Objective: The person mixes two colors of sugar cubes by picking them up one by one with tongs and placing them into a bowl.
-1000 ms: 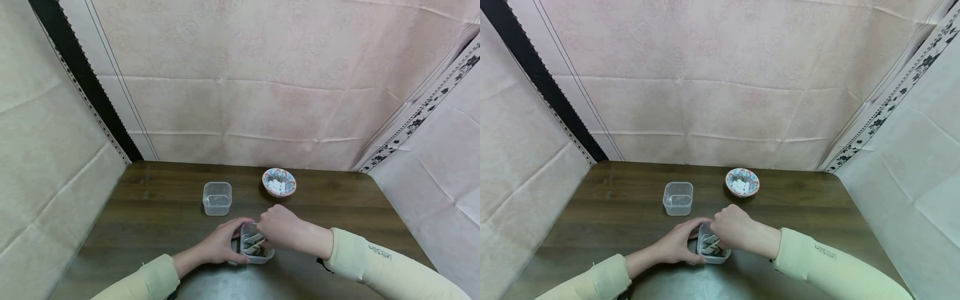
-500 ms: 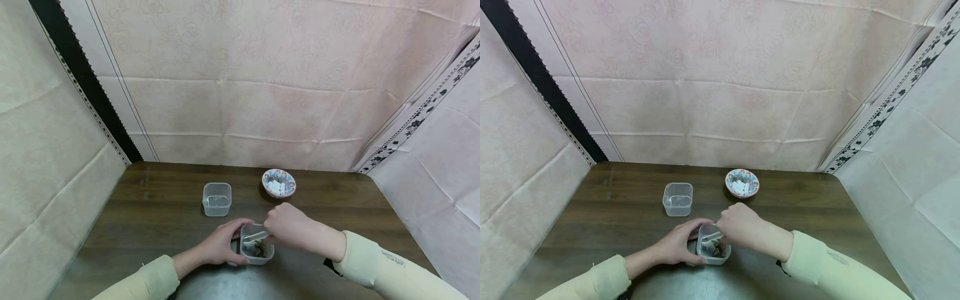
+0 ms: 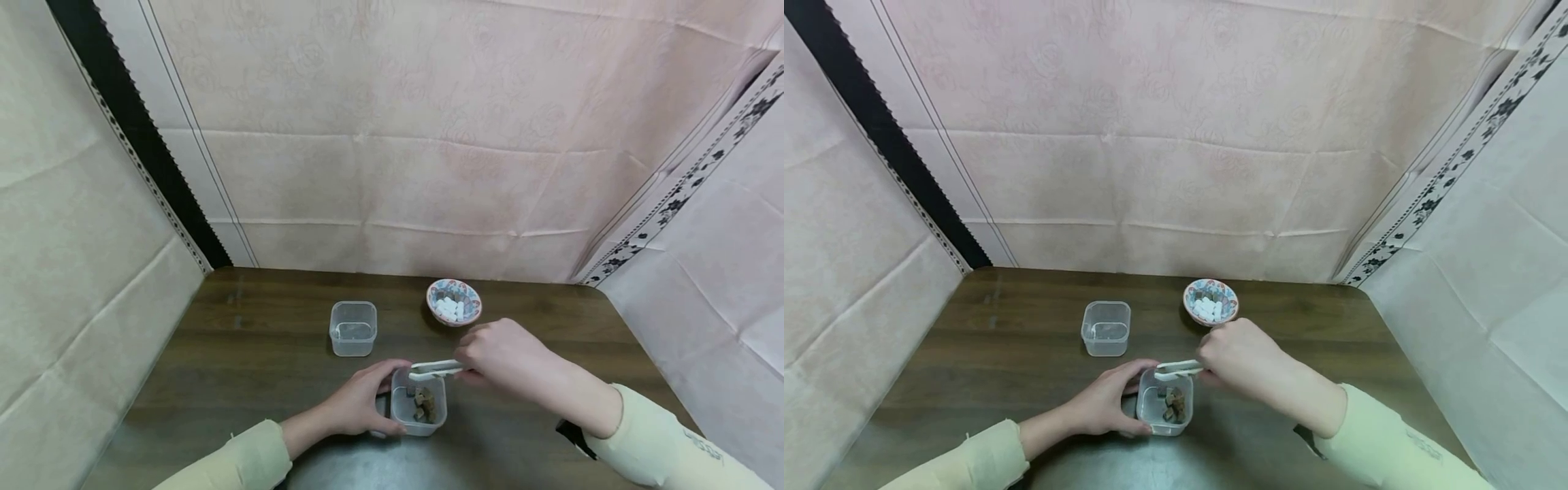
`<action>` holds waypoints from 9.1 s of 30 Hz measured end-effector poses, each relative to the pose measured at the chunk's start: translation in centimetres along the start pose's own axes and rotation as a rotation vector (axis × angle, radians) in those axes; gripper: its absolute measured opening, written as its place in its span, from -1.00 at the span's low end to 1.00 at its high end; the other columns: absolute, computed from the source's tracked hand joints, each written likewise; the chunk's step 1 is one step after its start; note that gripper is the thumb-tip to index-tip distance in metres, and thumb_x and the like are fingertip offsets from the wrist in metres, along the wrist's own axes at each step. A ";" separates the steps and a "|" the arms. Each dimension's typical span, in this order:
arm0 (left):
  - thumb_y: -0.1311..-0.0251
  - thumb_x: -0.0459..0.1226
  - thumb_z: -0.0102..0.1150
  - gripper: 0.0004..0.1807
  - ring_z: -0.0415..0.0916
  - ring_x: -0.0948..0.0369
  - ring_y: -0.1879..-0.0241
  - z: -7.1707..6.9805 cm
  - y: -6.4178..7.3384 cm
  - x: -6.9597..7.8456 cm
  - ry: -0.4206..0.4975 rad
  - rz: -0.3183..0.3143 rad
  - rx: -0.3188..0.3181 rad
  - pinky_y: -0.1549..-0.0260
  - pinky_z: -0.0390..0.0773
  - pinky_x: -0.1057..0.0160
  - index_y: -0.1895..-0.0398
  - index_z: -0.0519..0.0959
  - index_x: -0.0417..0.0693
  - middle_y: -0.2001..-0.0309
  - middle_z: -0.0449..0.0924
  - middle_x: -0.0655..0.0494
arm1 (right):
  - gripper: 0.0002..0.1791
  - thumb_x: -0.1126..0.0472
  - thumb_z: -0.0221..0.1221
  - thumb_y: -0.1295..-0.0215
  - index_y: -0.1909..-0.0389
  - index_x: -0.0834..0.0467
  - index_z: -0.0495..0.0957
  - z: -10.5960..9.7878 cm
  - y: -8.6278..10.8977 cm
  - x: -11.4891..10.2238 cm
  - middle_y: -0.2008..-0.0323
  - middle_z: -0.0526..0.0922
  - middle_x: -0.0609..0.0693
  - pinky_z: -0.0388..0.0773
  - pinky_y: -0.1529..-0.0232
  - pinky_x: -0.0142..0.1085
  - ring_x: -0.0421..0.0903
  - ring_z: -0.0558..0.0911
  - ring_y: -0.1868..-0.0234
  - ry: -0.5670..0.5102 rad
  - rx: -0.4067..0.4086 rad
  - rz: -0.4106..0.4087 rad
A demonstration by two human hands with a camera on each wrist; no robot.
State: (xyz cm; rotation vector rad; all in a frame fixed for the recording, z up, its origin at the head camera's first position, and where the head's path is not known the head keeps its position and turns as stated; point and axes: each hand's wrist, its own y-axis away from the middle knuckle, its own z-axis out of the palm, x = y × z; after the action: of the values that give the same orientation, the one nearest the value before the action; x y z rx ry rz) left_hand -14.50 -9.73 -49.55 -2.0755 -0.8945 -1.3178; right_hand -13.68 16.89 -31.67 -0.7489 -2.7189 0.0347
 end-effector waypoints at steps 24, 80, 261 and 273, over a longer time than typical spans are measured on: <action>0.05 -0.28 0.73 0.02 0.42 0.13 -0.41 0.1 0.1 -0.1 -0.011 0.003 -0.004 -0.37 0.48 0.33 -0.53 0.38 -0.01 -0.42 0.46 0.14 | -0.49 0.12 0.56 -0.16 0.72 -0.06 0.38 2.3 -0.3 8.6 0.72 0.24 -0.25 0.34 0.67 -0.18 -0.24 0.24 0.65 -0.028 0.053 0.243; 0.07 -0.31 0.74 0.01 0.44 0.08 -0.41 0.0 0.0 -0.1 -0.015 0.029 0.010 -0.39 0.49 0.28 -0.51 0.39 -0.01 -0.40 0.48 0.06 | -0.57 -0.11 0.52 -0.19 0.59 -0.14 0.44 1.3 2.4 1.5 0.61 0.24 -0.39 0.14 0.63 -0.42 -0.45 0.19 0.60 -0.223 -0.008 0.100; 0.06 -0.33 0.73 0.02 0.41 0.11 -0.44 0.2 -0.1 -0.1 -0.026 0.028 0.020 -0.38 0.49 0.31 -0.52 0.38 -0.09 -0.43 0.45 0.14 | -0.51 -0.21 0.53 -0.15 0.72 -0.14 0.50 4.3 -0.5 -1.1 0.75 0.37 -0.29 0.11 0.73 -0.39 -0.30 0.24 0.70 -0.126 -0.180 0.097; 0.03 -0.31 0.73 0.02 0.42 0.11 -0.43 0.2 -0.1 -0.2 -0.031 0.024 0.009 -0.38 0.49 0.29 -0.54 0.37 -0.06 -0.43 0.45 0.10 | -0.55 -0.17 0.56 -0.12 0.69 -0.04 0.58 4.2 -2.0 -2.1 0.75 0.43 -0.21 0.12 0.73 -0.38 -0.25 0.24 0.71 -0.069 -0.251 0.114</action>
State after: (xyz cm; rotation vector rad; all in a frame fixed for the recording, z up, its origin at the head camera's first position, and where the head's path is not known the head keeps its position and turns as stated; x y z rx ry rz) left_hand -14.50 -9.58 -49.77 -2.0985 -0.8839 -1.2701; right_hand -14.23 14.39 -36.10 -0.9896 -2.7737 -0.2643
